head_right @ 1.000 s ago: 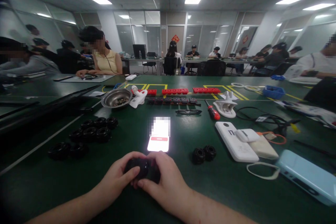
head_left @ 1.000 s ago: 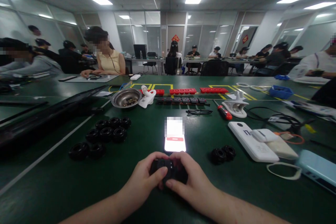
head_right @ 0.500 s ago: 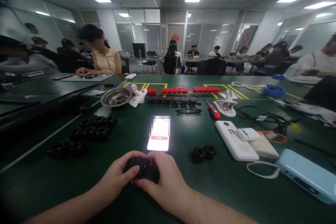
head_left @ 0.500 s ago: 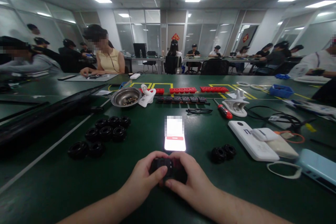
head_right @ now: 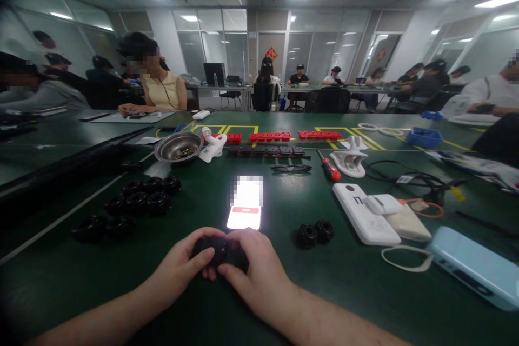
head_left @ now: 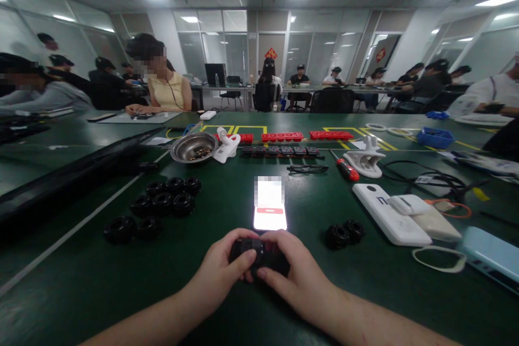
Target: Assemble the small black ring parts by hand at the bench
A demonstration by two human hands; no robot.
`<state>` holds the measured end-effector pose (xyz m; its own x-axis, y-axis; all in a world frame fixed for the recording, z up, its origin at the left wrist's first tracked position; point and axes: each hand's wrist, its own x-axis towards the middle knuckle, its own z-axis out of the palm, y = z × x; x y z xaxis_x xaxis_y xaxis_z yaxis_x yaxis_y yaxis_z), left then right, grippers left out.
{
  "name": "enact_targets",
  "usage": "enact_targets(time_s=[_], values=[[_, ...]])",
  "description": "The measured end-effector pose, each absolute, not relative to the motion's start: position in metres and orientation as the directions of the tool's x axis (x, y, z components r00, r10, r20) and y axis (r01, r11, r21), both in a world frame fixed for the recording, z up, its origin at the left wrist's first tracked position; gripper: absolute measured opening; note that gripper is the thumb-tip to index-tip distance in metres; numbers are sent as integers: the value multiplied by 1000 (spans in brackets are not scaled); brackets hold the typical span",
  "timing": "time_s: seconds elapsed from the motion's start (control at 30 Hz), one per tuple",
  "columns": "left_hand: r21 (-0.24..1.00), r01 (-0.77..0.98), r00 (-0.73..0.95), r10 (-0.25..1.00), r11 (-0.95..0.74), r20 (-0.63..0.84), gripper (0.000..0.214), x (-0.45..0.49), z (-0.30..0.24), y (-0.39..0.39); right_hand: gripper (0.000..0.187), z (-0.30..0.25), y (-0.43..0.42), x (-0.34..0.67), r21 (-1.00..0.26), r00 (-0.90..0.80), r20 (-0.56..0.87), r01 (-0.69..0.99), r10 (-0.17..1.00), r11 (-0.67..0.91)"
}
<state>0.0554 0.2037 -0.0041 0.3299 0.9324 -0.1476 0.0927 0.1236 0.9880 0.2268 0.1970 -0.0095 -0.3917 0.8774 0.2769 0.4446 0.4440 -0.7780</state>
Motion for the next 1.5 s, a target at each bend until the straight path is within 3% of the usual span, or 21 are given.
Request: enact_targets(time_s=[0.07,0.2,0.43,0.63,0.77,0.87,0.97,1.13,1.27,1.5], values=[[988,110,326,935,110,-141,31,55,-4,202,34,-9,196,227,-782,-398,270,441,877,441],[987,127,343,929,103,-141,29,53,-5,199,15,-9,200,227,-790,-387,231,461,893,404],[986,126,356,922,112,-151,28,54,-7,202,8,-11,202,227,-797,-389,259,431,884,423],[987,133,361,923,89,-132,30,54,-6,201,31,-11,199,227,-820,-401,245,399,883,409],[988,121,360,924,92,-130,32,54,-5,199,14,-10,200,227,-799,-413,233,434,880,415],[985,128,360,920,117,-156,33,54,-5,200,18,-10,201,227,-790,-418,236,444,877,424],[988,95,375,915,121,-149,34,54,-6,202,7,-11,201,227,-807,-403,249,416,881,419],[991,91,355,927,99,-125,34,54,-7,202,31,-10,197,227,-822,-407,249,391,879,414],[989,109,346,929,102,-134,32,53,-7,200,16,-11,198,227,-805,-402,229,433,886,405],[988,115,373,917,106,-142,32,53,-7,202,10,-11,201,227,-810,-400,239,421,885,409]])
